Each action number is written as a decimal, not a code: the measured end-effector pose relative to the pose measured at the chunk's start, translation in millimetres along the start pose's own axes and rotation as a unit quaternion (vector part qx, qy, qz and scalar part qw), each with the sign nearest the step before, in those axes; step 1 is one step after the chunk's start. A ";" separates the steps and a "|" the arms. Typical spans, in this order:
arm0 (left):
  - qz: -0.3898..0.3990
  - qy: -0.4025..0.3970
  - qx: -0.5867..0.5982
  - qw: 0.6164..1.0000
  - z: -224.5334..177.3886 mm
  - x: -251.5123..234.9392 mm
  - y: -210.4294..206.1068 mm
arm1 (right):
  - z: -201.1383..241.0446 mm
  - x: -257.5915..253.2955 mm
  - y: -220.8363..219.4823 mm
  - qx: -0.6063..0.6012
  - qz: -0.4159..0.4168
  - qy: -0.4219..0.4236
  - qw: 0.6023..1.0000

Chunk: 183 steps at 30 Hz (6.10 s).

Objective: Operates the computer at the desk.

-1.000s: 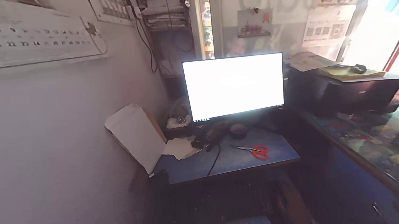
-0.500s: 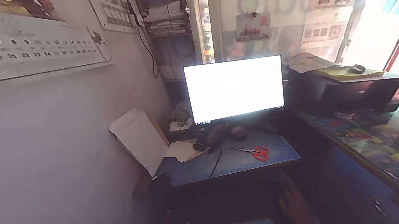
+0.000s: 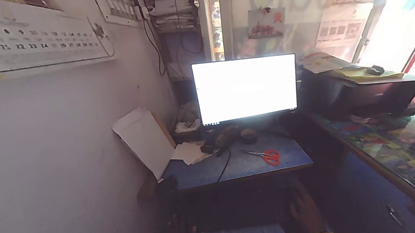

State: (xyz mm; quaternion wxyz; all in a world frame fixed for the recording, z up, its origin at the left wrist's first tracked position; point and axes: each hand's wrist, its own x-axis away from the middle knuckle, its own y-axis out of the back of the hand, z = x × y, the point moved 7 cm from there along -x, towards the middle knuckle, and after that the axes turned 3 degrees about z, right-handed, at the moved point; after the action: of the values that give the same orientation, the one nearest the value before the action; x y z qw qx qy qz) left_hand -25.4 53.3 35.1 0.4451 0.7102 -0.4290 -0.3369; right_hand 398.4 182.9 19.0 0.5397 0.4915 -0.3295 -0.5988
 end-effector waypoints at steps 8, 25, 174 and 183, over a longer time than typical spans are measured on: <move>-0.052 -0.036 -0.019 0.998 34.2 -14.6 -44.0 | -2.4 -2.2 -4.2 0.010 -0.010 0.015 1.000; -0.054 -0.038 0.000 0.998 33.9 -14.7 -42.8 | 0.8 -0.3 2.8 0.004 -0.028 0.014 1.000; -0.100 -0.062 -0.019 0.993 42.6 -19.7 -53.5 | 3.2 -0.7 -3.1 0.003 -0.037 0.064 0.997; -0.068 -0.049 -0.019 0.996 40.5 -20.2 -51.1 | 2.7 -0.7 0.4 -0.004 -0.034 0.049 0.998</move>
State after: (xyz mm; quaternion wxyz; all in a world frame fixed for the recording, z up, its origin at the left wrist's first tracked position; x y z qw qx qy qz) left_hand -52.6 69.8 -25.3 0.4132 0.7118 -0.3947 -0.4085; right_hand 395.9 183.2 20.3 0.5363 0.5294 -0.2828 -0.5934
